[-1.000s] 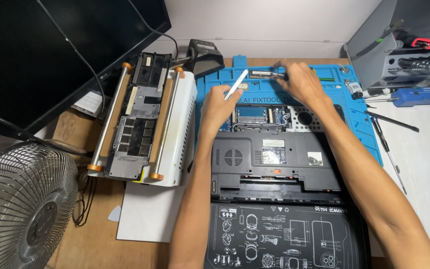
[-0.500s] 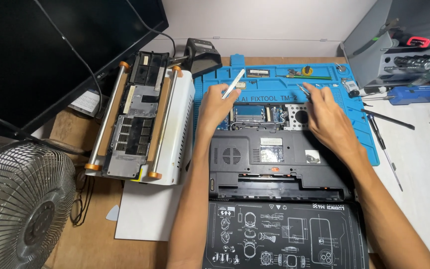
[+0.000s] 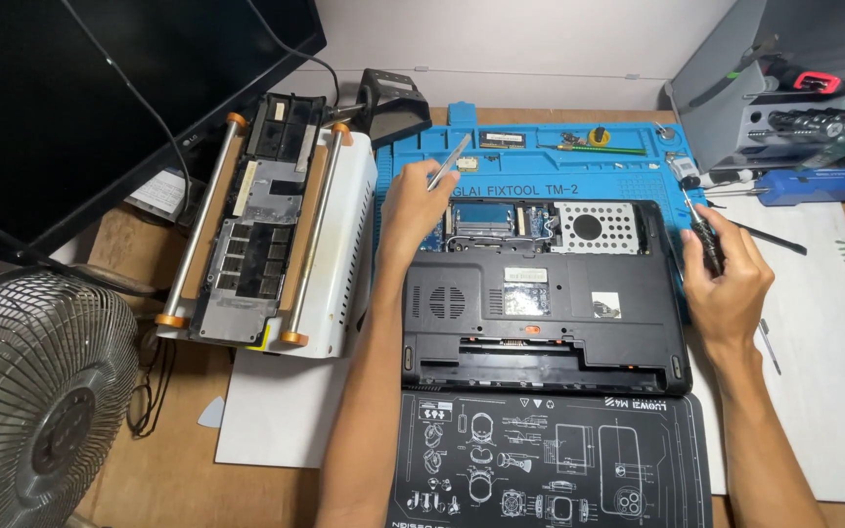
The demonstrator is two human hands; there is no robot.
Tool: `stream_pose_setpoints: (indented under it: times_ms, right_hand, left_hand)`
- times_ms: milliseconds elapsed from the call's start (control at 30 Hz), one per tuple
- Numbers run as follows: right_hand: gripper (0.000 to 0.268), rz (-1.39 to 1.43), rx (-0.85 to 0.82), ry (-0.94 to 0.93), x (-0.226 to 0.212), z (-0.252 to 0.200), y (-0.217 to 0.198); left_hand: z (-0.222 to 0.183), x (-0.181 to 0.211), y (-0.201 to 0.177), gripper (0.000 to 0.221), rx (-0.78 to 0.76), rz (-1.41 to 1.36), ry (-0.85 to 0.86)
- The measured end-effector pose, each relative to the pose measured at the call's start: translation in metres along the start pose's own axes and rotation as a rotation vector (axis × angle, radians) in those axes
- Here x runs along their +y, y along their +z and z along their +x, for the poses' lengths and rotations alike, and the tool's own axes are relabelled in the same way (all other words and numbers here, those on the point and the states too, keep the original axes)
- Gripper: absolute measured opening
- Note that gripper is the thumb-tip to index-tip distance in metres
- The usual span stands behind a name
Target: The person is disassembling a laptop to remove internal components like the RAM and wireless card using a screwdriver and tweezers.
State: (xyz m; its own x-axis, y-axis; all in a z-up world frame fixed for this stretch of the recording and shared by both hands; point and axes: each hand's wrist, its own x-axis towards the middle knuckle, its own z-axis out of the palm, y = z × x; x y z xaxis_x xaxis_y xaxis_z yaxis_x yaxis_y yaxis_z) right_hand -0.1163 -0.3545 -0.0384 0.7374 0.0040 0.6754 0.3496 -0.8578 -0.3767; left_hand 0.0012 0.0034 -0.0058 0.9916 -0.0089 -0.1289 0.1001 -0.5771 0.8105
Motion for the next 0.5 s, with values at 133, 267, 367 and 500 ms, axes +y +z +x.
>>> stream_pose_setpoints:
  times_ms: [133,267,367,500]
  right_hand:
    - [0.027,0.029,-0.021,0.054,0.004,-0.006,0.007]
    - [0.023,0.046,-0.056,0.126,0.010,-0.011,0.010]
    - [0.018,0.049,-0.055,0.198,0.018,-0.018,0.012]
    - [0.022,0.033,-0.072,0.300,0.023,-0.021,0.012]
  left_hand:
    - [0.002,-0.003,0.001,0.040,0.004,-0.035,0.023]
    - [0.003,-0.003,0.003,0.038,0.017,0.005,0.012]
    - [0.005,-0.004,0.004,0.041,0.022,0.020,0.009]
    - [0.006,-0.007,0.005,0.041,0.041,0.016,0.039]
